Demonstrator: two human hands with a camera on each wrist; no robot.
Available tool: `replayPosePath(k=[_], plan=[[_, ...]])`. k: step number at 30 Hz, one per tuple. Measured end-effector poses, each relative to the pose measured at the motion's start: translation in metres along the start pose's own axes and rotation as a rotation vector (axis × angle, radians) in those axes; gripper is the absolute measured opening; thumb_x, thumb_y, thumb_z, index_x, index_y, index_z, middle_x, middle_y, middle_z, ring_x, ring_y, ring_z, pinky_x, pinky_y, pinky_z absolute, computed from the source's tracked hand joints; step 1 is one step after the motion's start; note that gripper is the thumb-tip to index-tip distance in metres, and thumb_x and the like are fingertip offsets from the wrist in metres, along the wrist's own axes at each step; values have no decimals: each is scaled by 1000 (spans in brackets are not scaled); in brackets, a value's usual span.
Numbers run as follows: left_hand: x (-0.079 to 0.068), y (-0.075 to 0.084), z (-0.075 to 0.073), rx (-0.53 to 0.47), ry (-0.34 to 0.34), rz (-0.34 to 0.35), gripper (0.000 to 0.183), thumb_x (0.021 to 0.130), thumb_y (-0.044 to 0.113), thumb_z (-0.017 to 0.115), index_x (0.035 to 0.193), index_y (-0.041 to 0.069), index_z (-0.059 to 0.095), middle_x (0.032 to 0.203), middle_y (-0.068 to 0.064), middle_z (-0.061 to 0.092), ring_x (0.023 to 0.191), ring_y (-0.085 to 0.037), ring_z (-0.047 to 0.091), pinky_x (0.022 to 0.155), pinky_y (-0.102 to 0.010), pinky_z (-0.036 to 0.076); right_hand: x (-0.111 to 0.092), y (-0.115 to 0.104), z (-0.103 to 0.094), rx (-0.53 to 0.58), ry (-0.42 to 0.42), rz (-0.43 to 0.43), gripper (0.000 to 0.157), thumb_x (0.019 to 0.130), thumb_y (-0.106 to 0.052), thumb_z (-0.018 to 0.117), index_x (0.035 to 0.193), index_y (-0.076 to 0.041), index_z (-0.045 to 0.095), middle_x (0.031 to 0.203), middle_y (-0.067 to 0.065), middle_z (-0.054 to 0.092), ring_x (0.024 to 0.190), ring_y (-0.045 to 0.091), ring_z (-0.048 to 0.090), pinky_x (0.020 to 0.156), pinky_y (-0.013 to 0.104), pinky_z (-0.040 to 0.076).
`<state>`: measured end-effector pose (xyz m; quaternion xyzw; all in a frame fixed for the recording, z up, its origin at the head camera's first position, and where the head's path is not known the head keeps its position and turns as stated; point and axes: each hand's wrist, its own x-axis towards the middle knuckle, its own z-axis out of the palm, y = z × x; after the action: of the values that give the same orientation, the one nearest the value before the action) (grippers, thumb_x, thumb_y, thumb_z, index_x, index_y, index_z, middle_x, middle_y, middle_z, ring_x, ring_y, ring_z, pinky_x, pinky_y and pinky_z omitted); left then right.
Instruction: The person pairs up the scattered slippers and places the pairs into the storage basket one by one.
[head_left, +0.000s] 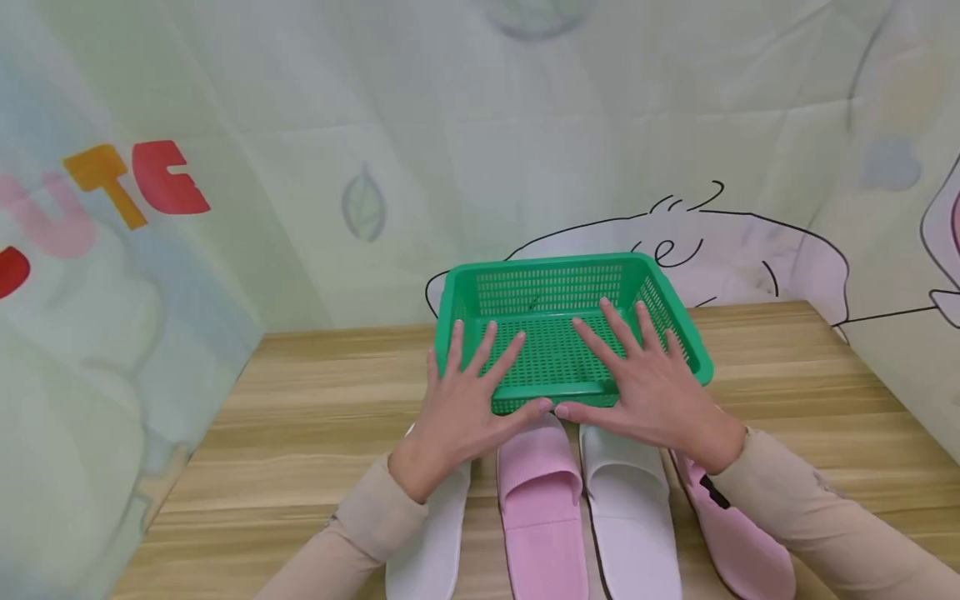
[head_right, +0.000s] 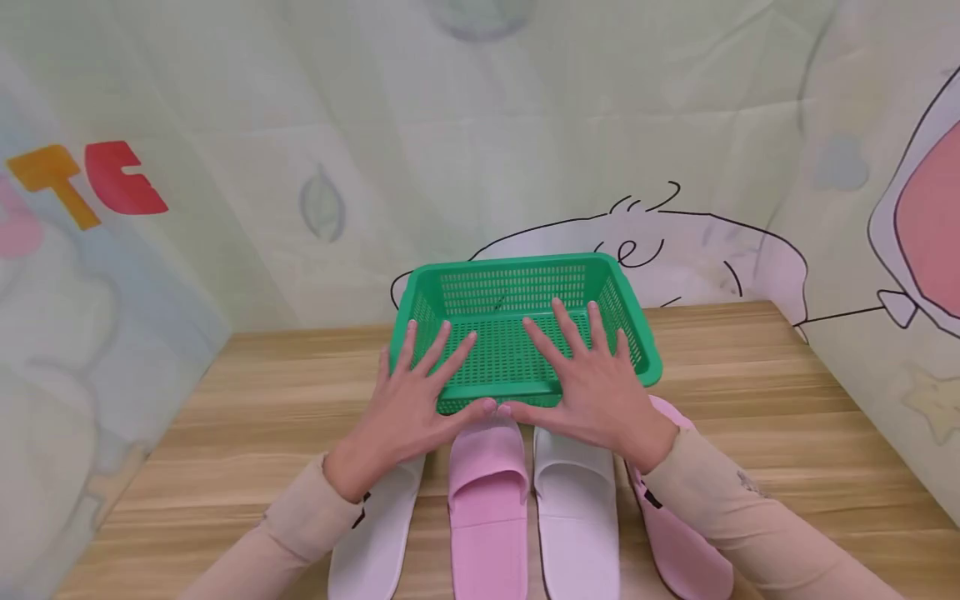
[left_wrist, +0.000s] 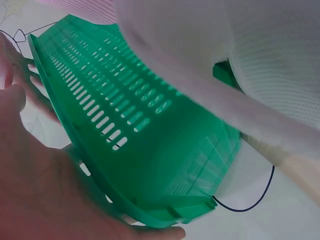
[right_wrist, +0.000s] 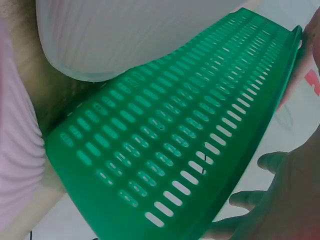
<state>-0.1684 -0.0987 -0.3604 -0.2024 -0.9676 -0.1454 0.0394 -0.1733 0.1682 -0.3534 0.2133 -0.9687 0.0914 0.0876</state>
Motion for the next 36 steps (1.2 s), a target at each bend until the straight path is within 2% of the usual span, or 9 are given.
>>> replayPosePath(k=[13, 18, 25, 33, 36], plan=[[-1, -5, 3, 20, -5, 6, 89, 95, 79, 49, 169, 38, 20, 177, -7, 13, 161, -50, -9, 119, -81, 7, 1, 6, 7, -13, -29, 12, 104, 89, -83, 58, 171, -30, 23, 177, 17, 11, 156, 61, 8, 110, 86, 23], [-1, -7, 5, 17, 3, 2, 87, 96, 77, 49, 169, 37, 21, 177, -7, 12, 161, -47, -13, 120, -80, 6, 0, 9, 6, 21, -46, 53, 96, 94, -80, 53, 170, -29, 24, 178, 16, 9, 157, 61, 4, 111, 87, 19], [-1, -8, 7, 8, 21, 25, 80, 99, 73, 49, 167, 37, 30, 176, -10, 18, 161, -53, -6, 120, -80, 5, 0, 20, 4, 46, -39, 78, 84, 101, -73, 48, 169, -27, 30, 177, 18, 11, 156, 63, 3, 113, 87, 14], [-3, -10, 6, -14, 33, 31, 79, 100, 71, 49, 168, 37, 27, 176, -10, 19, 162, -50, -5, 121, -79, 7, 2, 25, 5, 32, -44, 100, 88, 99, -75, 49, 168, -24, 32, 176, 21, 12, 155, 65, 5, 111, 88, 14], [-6, -14, 4, -43, 51, 33, 80, 100, 68, 52, 168, 35, 28, 175, -10, 21, 162, -48, -3, 122, -77, 9, 4, 25, 4, 27, -51, 103, 91, 97, -76, 50, 168, -23, 32, 176, 22, 12, 155, 65, 5, 111, 88, 16]])
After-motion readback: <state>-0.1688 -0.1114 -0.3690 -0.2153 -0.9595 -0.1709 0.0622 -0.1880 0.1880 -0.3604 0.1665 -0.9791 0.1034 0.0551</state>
